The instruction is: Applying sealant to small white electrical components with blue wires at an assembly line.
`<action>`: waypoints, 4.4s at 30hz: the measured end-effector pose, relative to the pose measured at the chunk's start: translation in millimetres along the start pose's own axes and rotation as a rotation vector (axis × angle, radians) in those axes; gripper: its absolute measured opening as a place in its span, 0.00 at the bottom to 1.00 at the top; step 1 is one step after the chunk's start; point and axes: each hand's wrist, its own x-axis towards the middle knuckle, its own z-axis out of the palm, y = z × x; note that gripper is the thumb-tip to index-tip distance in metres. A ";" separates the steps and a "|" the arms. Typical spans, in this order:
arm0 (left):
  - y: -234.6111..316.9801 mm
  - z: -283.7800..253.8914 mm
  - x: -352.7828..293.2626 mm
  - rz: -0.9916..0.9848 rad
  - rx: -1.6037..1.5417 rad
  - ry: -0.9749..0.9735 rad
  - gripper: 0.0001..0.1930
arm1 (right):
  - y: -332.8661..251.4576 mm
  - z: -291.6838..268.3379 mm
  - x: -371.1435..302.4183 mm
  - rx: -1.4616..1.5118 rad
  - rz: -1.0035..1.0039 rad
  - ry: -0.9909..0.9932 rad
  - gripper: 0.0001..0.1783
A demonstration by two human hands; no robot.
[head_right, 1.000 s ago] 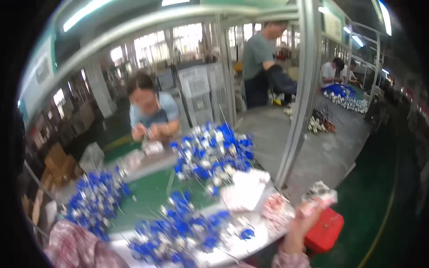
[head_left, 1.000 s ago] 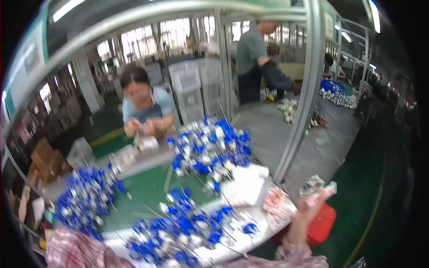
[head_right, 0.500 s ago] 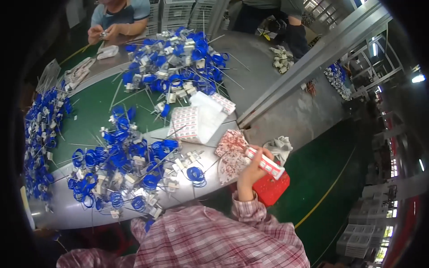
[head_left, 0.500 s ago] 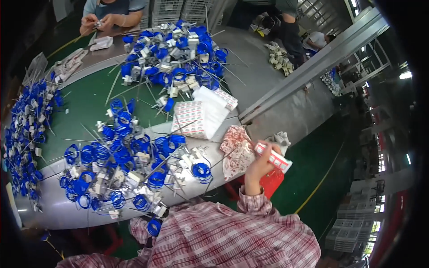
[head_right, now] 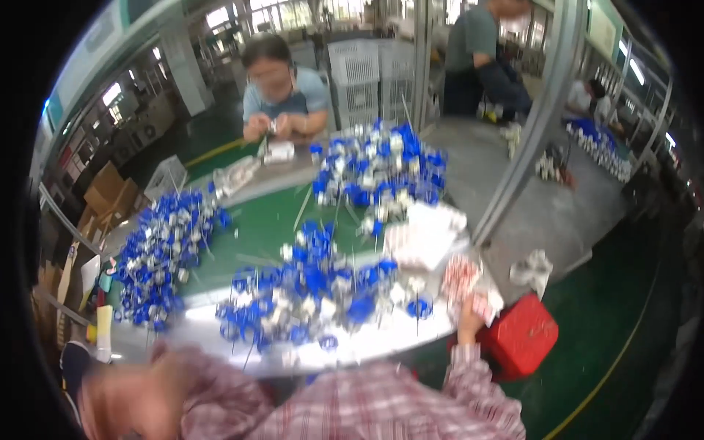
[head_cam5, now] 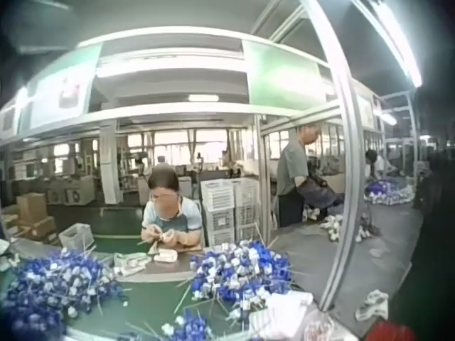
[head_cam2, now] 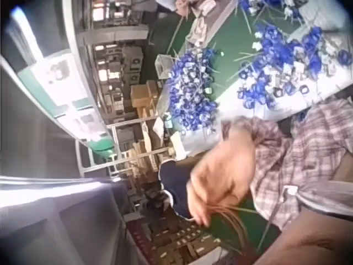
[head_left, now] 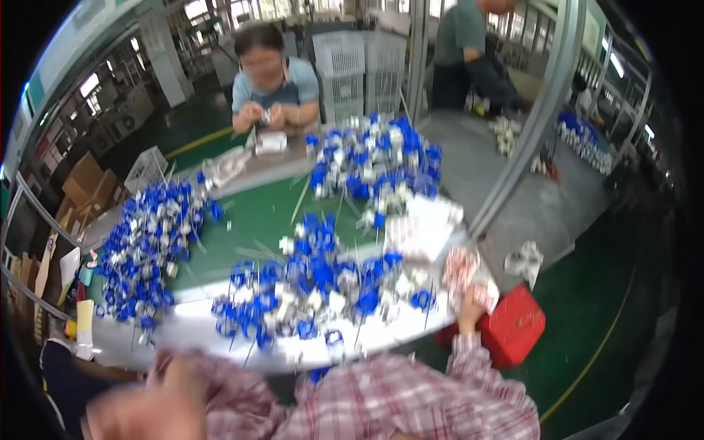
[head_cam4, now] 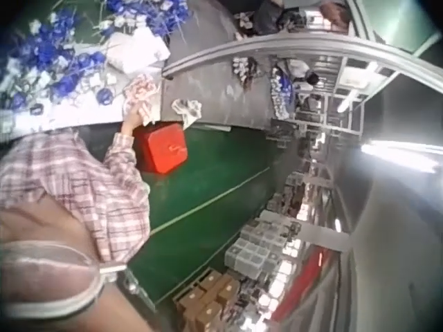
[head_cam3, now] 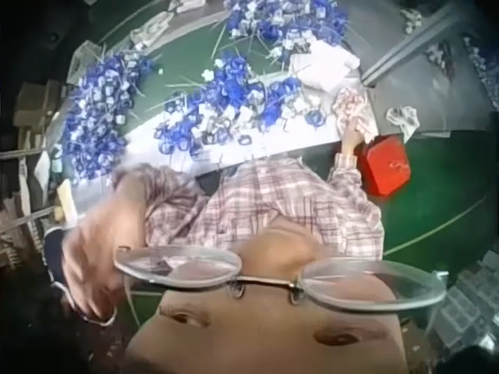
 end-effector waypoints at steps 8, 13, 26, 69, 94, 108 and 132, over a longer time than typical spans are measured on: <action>17.7 185.6 -314.8 -0.959 -0.726 -1.269 0.14 | -12.8 18.7 22.2 0.422 0.146 0.034 0.04; 73.9 216.9 -405.8 -0.878 -1.049 -1.705 0.11 | -20.4 14.5 17.9 0.275 0.084 0.052 0.05; 121.6 239.7 -408.5 -0.958 -0.885 -1.386 0.13 | -34.4 15.4 36.4 0.757 0.788 0.333 0.07; -152.9 -38.3 -99.7 -1.241 -0.465 -0.900 0.15 | -180.2 -81.0 151.6 0.998 0.038 0.035 0.12; -58.0 -198.1 -210.5 -1.862 -0.387 0.145 0.08 | -223.6 -37.5 159.4 0.977 -0.025 -0.087 0.13; -33.3 -200.7 -387.1 -1.583 -0.450 -2.382 0.25 | -183.4 -18.2 150.8 1.014 0.265 -0.026 0.15; -81.8 -262.8 -172.9 -1.666 1.012 -0.256 0.43 | -304.8 6.6 152.3 2.222 0.565 -0.830 0.29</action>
